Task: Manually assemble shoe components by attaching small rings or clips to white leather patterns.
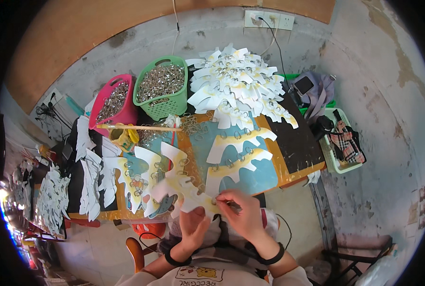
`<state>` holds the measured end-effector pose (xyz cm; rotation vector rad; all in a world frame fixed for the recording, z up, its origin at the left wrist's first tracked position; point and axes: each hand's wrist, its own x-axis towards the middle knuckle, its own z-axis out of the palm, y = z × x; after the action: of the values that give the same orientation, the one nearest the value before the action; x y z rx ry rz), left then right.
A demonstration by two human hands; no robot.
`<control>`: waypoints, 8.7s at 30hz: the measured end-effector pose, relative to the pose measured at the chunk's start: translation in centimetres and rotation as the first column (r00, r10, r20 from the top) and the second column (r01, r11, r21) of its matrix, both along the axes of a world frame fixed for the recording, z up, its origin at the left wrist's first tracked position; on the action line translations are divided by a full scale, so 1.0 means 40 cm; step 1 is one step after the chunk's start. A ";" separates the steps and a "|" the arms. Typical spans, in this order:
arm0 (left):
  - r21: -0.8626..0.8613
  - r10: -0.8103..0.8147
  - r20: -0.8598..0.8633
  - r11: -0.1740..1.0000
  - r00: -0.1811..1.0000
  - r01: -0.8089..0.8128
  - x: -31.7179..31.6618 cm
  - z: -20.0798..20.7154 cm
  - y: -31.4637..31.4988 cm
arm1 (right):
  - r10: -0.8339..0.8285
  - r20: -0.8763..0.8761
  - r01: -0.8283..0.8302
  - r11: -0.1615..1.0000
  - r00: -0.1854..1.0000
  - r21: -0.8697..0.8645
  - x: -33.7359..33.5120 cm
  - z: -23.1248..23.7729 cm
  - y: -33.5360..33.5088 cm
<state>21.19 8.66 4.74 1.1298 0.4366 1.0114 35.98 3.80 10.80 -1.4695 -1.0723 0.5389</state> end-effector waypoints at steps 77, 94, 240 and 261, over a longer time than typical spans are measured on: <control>0.848 0.536 -0.497 0.465 0.682 0.253 0.182 -0.006 0.108 | 0.423 0.855 -0.377 0.876 0.300 -0.301 0.315 -0.069 0.023; 0.857 0.564 -0.498 0.436 0.659 0.274 0.178 -0.010 0.102 | 0.442 0.857 -0.486 0.829 0.264 -0.278 0.327 -0.058 0.080; 0.835 0.516 -0.541 0.237 0.664 0.496 0.134 0.007 0.078 | 0.050 0.668 0.003 0.997 0.742 -0.078 0.146 -0.189 -0.068; 0.820 0.516 -0.559 0.223 0.649 0.528 0.109 0.018 0.100 | -0.062 0.874 0.039 0.998 0.483 0.050 0.181 -0.189 -0.067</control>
<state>25.54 12.67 5.47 2.9095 0.4186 0.6230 43.20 1.11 3.23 -1.7834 -1.8086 -0.3837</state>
